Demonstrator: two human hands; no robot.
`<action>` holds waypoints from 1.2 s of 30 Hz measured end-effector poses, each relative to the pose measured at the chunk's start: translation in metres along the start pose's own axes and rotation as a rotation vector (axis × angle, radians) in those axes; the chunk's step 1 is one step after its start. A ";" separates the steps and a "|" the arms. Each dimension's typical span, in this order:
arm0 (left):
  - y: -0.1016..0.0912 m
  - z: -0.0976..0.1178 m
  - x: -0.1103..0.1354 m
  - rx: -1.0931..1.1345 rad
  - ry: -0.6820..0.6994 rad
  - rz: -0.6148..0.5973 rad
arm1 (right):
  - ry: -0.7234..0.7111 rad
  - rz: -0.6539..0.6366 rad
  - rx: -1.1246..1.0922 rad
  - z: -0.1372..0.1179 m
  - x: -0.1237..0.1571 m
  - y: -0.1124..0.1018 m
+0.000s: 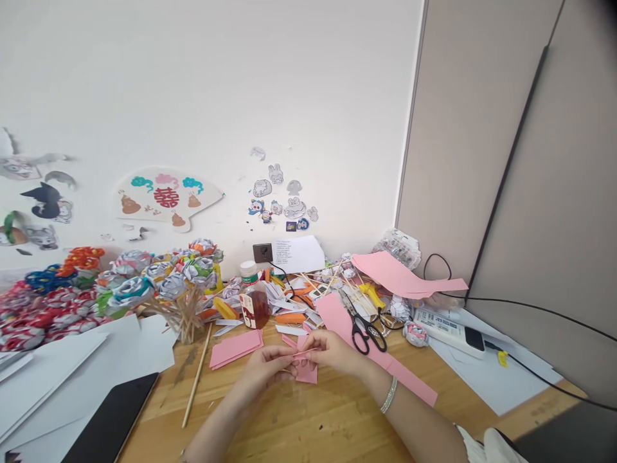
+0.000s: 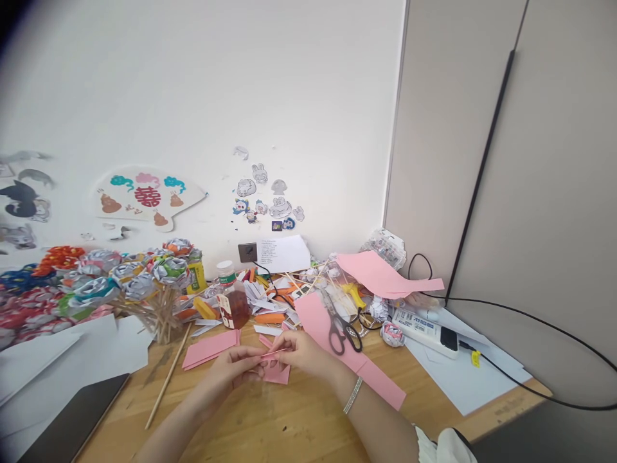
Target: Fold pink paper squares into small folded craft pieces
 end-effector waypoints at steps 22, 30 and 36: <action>-0.013 0.002 -0.003 -0.168 0.046 0.309 | -0.092 0.104 0.123 -0.010 0.000 0.001; -0.022 -0.003 -0.008 -0.090 0.070 0.326 | -0.010 0.046 0.070 0.002 -0.001 0.008; -0.024 0.005 -0.003 -0.204 0.167 0.403 | 0.018 0.006 0.052 0.010 -0.002 0.011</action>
Point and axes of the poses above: each hand's wrist, its own x-axis away from the middle knuckle, its own y-axis out of the palm, z = x × y, the point moved 5 cm from there along -x, towards the middle knuckle, and after that the axes turned 15 degrees about -x, right-handed, at the moved point
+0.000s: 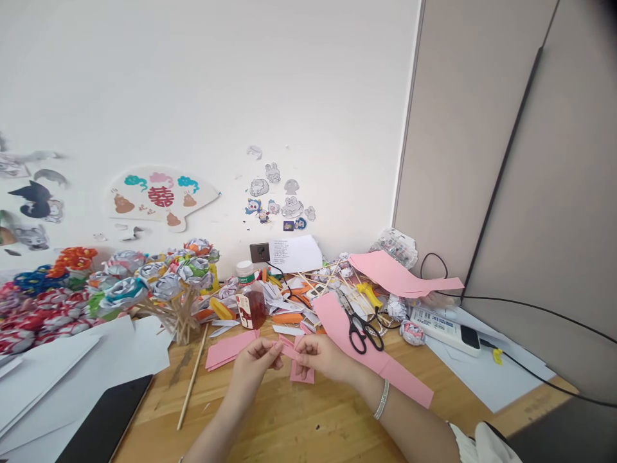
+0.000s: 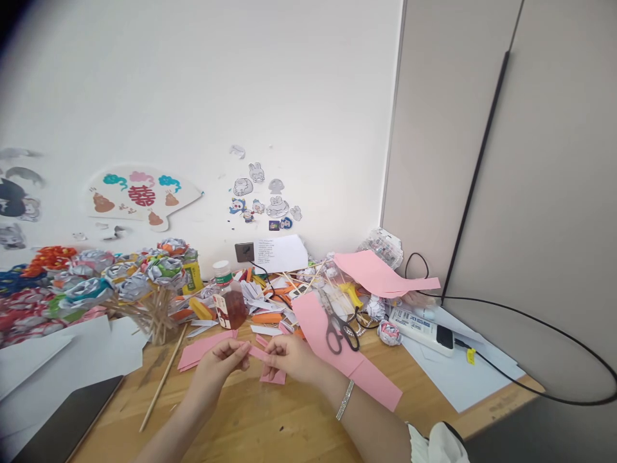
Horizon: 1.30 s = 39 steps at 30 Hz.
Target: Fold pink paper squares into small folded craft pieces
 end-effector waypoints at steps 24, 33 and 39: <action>-0.005 0.012 0.007 0.020 0.075 0.089 | 0.065 -0.005 0.022 0.009 0.000 0.004; -0.008 0.010 0.005 -0.005 0.083 0.119 | 0.128 -0.049 -0.005 0.007 0.001 0.003; -0.010 0.009 0.004 0.019 0.051 0.133 | 0.144 -0.005 -0.017 0.021 -0.005 -0.006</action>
Point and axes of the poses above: each hand's wrist, its own x-axis away from the middle knuckle, its own y-axis out of the palm, z = x × y, the point moved 5 cm from there along -x, towards the middle knuckle, and after that the axes turned 15 degrees about -x, right-handed, at the moved point
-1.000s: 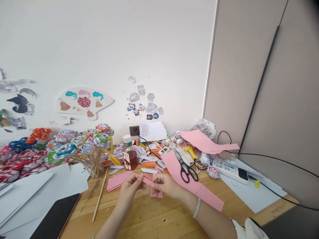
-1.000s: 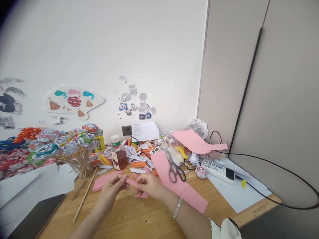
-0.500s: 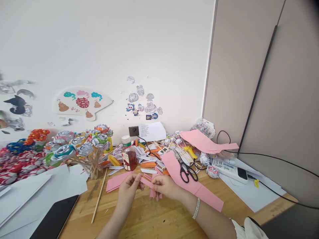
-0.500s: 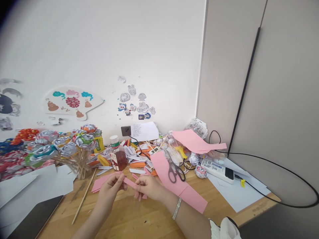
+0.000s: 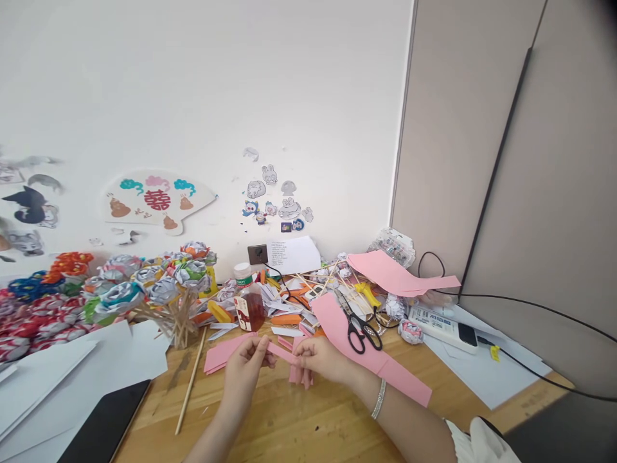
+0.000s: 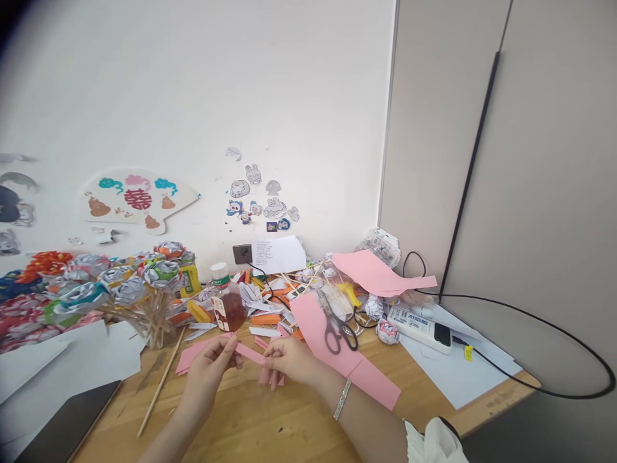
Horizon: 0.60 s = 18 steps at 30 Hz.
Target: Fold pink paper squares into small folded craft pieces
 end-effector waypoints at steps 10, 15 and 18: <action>-0.001 -0.006 0.000 0.003 -0.054 0.014 | -0.062 0.074 0.121 0.001 0.000 -0.005; 0.002 -0.001 -0.002 0.096 -0.080 -0.067 | -0.043 -0.036 -0.072 -0.008 0.005 0.006; 0.016 0.006 0.004 0.105 -0.072 -0.235 | -0.001 -0.098 -0.243 -0.012 0.008 0.014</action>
Point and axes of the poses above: each hand's wrist, its own x-axis away from the middle knuckle, its own y-axis out of the palm, z = x × y, the point moved 5 cm from there along -x, towards the middle knuckle, and after that the axes turned 15 degrees about -x, right-handed, at the moved point
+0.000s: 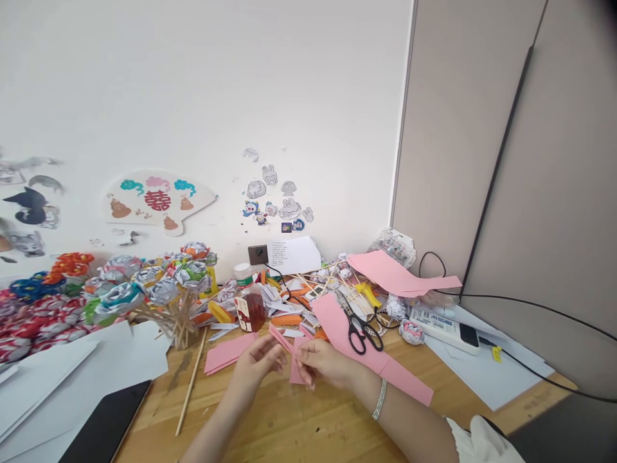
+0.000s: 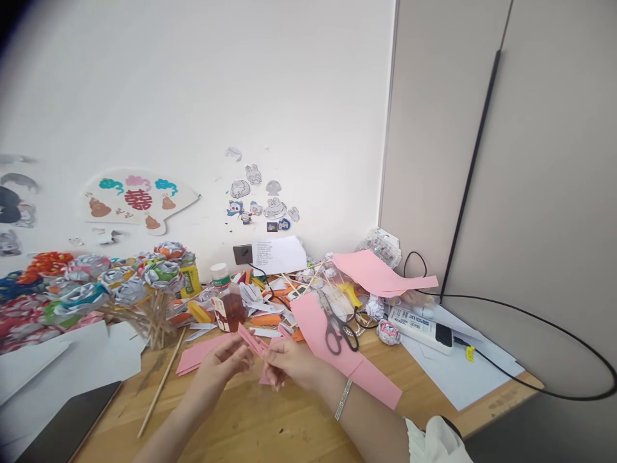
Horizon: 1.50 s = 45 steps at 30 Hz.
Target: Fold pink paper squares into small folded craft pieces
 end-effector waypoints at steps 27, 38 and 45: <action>0.004 -0.019 -0.001 0.150 -0.112 0.107 | -0.183 0.121 0.525 -0.004 0.004 0.004; 0.006 -0.013 0.003 0.117 -0.042 -0.006 | -0.105 0.050 0.295 0.003 0.003 0.005; 0.007 -0.017 0.005 0.038 -0.030 0.052 | -0.139 -0.022 0.283 -0.005 0.005 0.013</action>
Point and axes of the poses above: each hand's wrist, its own x-axis away from the middle knuckle, its own y-axis out of the palm, z = x × y, the point moved 5 cm from there along -x, towards the middle knuckle, and after that the axes turned 15 degrees about -x, right-handed, at the moved point
